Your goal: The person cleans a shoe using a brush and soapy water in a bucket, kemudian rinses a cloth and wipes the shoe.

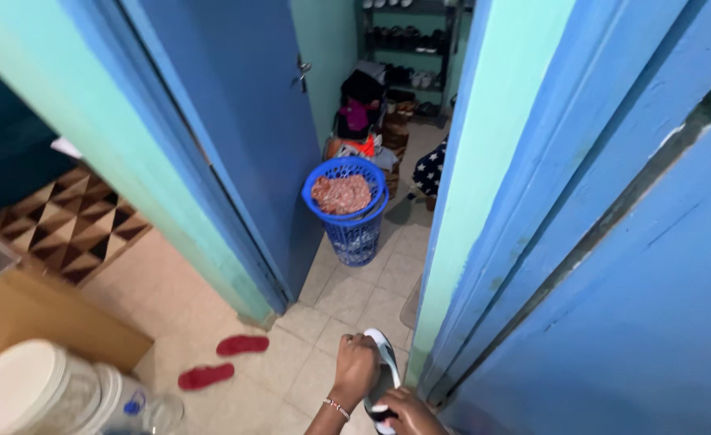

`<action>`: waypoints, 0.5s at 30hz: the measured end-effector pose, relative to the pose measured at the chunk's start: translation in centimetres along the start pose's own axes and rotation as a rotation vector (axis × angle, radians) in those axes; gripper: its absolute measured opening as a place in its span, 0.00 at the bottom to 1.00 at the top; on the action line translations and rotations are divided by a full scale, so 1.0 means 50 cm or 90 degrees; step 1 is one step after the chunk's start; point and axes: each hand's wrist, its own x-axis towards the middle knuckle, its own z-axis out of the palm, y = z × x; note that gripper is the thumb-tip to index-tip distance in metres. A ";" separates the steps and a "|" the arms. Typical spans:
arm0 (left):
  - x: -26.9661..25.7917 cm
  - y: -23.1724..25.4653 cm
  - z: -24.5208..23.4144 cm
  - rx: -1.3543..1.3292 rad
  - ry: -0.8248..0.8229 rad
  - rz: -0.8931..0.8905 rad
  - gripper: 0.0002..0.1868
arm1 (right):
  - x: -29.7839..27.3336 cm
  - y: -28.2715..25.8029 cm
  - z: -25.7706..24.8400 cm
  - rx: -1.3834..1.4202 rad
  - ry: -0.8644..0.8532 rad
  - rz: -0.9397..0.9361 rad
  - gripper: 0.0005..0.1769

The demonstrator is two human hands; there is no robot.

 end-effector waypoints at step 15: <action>0.201 -0.147 0.175 -0.492 -0.366 0.113 0.13 | -0.091 0.062 0.062 0.260 0.156 0.379 0.23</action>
